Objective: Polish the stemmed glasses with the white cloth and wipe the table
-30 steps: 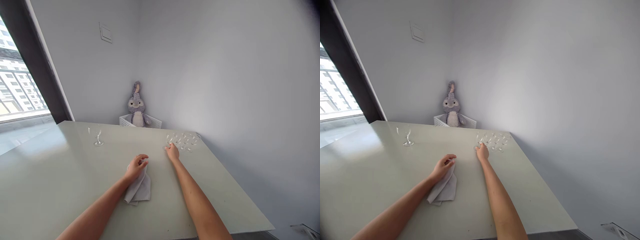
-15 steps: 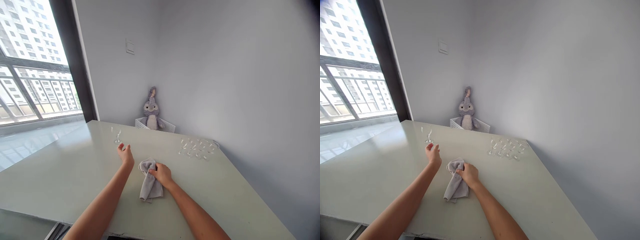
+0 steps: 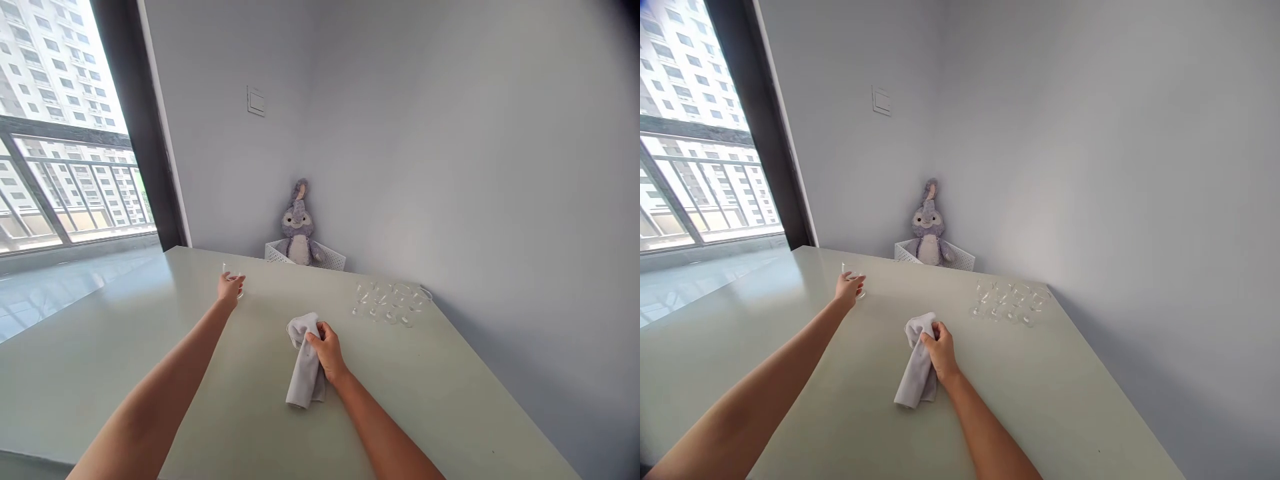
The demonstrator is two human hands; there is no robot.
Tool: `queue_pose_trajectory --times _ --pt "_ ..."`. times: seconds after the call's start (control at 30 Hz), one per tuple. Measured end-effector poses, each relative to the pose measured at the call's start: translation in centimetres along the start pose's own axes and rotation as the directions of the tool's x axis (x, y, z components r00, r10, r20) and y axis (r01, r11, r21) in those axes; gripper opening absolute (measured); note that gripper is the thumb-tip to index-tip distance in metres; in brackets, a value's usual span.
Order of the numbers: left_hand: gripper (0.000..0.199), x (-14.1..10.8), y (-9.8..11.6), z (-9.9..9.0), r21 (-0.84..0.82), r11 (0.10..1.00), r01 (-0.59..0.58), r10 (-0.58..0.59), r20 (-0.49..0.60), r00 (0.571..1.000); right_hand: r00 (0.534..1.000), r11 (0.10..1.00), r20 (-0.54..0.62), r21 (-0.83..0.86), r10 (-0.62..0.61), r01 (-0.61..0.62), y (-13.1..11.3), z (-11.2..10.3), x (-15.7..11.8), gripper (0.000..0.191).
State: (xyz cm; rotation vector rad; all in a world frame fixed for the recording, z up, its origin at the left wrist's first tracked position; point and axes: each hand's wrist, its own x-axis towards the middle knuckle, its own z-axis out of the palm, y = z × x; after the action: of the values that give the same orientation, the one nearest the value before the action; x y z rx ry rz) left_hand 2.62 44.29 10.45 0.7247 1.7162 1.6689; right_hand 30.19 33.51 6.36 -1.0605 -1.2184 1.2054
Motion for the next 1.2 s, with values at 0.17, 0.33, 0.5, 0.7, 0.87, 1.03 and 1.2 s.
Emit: queue_pose_trajectory --times 0.17,0.33,0.5,0.7,0.87,1.03,1.2 --pt "0.048 -4.9 -0.3 1.8 0.107 0.979 -0.171 0.155 0.148 0.977 0.986 0.977 -0.132 0.197 0.104 -0.077 -1.0 -1.2 0.6 0.026" --pt "0.03 -11.4 -0.7 4.0 0.286 0.819 -0.497 0.413 0.308 0.857 0.949 0.964 -0.303 0.267 0.082 0.003 -2.1 -2.6 1.0 0.029" --pt "0.048 -15.6 -2.2 5.4 0.101 0.894 -0.436 0.353 0.441 0.825 0.9 0.995 -0.43 0.044 -0.066 0.093 -2.9 -3.4 0.9 0.028" --pt "0.056 -16.7 -4.0 5.8 0.188 0.711 -0.677 0.516 0.514 0.685 0.955 0.976 -0.217 -0.121 -0.205 0.182 -5.3 -2.0 -1.3 0.034" --pt "0.055 -16.5 -4.3 5.0 0.253 0.546 -0.799 0.575 0.58 0.577 0.967 0.994 0.233 -0.01 -0.104 0.11 -6.8 -0.4 -2.8 0.048" --pt "0.05 -16.7 -4.0 4.2 0.275 0.381 -0.883 0.576 0.676 0.46 0.924 0.999 0.38 -0.022 0.035 -0.029 -5.8 -1.0 -2.1 0.032" --pt "0.046 -17.3 -3.4 4.2 0.179 0.22 -0.959 0.608 0.744 0.278 0.954 0.996 0.289 -0.043 0.083 -0.074 -4.0 -1.4 -1.3 0.025"
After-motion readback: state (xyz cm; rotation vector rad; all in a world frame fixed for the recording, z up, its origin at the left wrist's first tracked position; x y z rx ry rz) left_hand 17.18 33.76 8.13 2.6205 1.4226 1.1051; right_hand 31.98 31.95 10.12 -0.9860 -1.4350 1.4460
